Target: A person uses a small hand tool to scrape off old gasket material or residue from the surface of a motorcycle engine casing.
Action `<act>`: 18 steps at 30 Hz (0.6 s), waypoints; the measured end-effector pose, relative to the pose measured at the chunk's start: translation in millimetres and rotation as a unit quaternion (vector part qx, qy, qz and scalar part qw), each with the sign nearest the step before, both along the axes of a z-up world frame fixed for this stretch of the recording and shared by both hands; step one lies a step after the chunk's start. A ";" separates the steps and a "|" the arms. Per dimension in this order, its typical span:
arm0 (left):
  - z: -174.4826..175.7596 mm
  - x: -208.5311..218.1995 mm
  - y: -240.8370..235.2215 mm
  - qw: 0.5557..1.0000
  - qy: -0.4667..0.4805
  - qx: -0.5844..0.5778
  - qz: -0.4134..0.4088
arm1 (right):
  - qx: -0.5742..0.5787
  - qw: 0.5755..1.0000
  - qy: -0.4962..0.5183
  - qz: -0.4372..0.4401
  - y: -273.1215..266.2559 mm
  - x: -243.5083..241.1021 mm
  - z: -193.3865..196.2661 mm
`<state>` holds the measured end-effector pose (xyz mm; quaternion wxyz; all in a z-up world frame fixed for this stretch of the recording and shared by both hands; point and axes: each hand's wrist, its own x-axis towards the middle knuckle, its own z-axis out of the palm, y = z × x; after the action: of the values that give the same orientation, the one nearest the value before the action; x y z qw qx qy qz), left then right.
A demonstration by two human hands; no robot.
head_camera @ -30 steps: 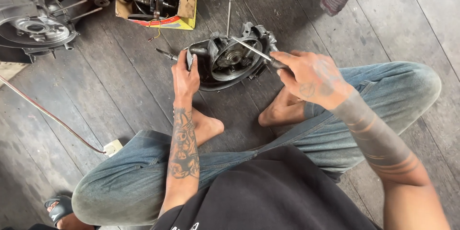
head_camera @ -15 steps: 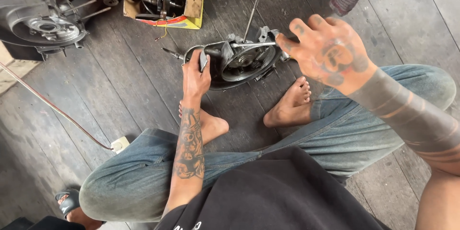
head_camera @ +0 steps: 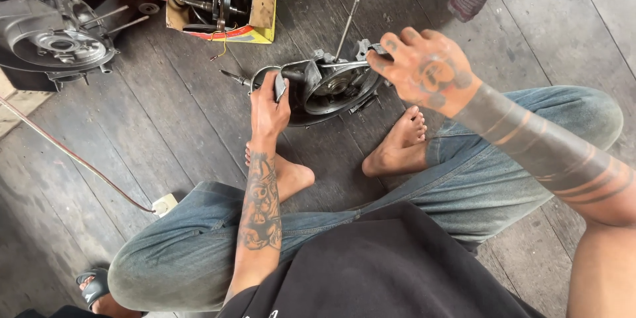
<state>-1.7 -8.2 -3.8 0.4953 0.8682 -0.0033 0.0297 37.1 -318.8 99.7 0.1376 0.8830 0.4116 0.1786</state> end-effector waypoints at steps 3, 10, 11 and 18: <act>-3.2 -2.8 4.6 1.000 -0.007 0.009 -0.001 | 0.002 0.998 0.031 0.049 -6.4 0.4 5.3; -3.2 -0.7 12.4 0.999 -0.020 0.022 -0.018 | -0.029 0.996 0.054 0.069 -29.7 -14.8 20.7; -3.1 -1.2 12.1 0.999 -0.029 0.018 -0.019 | -0.022 0.999 0.013 0.046 -29.0 -11.2 28.3; -0.2 -2.1 -1.0 0.998 -0.043 0.025 -0.034 | -0.006 1.000 0.024 0.020 -11.6 -9.2 3.1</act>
<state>-3.8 -9.2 -4.0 0.4732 0.8778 -0.0548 0.0499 27.9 -330.4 102.8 0.1299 0.8778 0.4333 0.1576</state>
